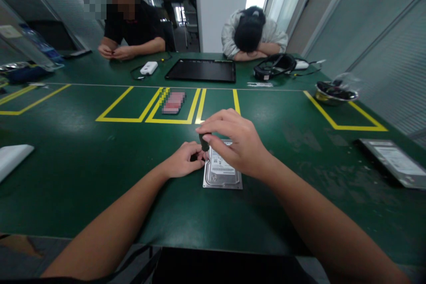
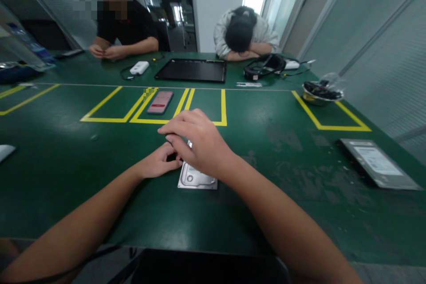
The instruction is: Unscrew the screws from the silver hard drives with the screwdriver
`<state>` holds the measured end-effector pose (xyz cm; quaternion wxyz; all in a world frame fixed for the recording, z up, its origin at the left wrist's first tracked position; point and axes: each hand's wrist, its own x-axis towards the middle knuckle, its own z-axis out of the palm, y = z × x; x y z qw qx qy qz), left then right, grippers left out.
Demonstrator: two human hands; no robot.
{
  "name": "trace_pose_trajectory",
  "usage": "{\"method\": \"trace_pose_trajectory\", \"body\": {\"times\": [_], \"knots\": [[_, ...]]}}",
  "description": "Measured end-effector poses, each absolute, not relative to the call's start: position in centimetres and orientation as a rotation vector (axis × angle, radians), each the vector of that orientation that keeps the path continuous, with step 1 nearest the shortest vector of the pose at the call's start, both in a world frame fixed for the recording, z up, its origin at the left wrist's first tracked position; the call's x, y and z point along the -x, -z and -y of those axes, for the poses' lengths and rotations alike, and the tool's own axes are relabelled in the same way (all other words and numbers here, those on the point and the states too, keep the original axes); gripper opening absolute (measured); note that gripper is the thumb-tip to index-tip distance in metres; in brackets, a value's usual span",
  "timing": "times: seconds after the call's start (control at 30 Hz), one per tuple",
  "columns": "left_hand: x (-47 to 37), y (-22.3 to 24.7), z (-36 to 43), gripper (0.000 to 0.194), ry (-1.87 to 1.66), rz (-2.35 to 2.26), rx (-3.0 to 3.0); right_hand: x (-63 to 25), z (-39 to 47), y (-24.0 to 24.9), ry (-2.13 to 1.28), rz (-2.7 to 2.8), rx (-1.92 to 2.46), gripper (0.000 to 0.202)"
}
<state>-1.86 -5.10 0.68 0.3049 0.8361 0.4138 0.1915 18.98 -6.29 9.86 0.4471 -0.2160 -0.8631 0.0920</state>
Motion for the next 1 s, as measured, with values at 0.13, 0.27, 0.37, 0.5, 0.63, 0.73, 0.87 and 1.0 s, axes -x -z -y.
{"method": "trace_pose_trajectory", "body": {"times": [0.13, 0.27, 0.37, 0.5, 0.63, 0.73, 0.87, 1.0], "knots": [[1.86, -0.81, 5.16, 0.01, -0.507, -1.081, -2.202, -19.0, 6.29, -9.89, -0.258, 2.161, 0.489, 0.02], [1.89, -0.83, 5.22, 0.014, -0.493, -1.094, -2.156, -18.98, 6.33, -9.78, -0.285, 2.127, 0.486, 0.016], [1.88, -0.8, 5.19, 0.012, -0.494, -1.087, -2.162, -19.02, 6.31, -9.77, -0.282, 2.086, 0.535, 0.011], [1.85, -0.78, 5.15, 0.012, -0.522, -1.071, -2.184, -19.11, 6.29, -10.0, -0.257, 2.114, 0.529, 0.013], [1.87, -0.67, 5.15, 0.012, -0.531, -1.08, -2.182, -19.14, 6.29, -10.1, -0.258, 2.142, 0.478, 0.017], [1.88, -0.61, 5.15, 0.012, -0.5, -1.075, -2.158, -19.09, 6.25, -9.93, -0.29, 2.134, 0.458, 0.013], [1.86, -0.69, 5.16, 0.013, -0.487, -1.09, -2.157, -18.97, 6.26, -9.78, -0.289, 2.097, 0.521, 0.009], [1.88, -0.64, 5.11, 0.013, -0.501, -1.079, -2.158, -18.94, 6.32, -9.91, -0.267, 2.103, 0.519, 0.011]]}}
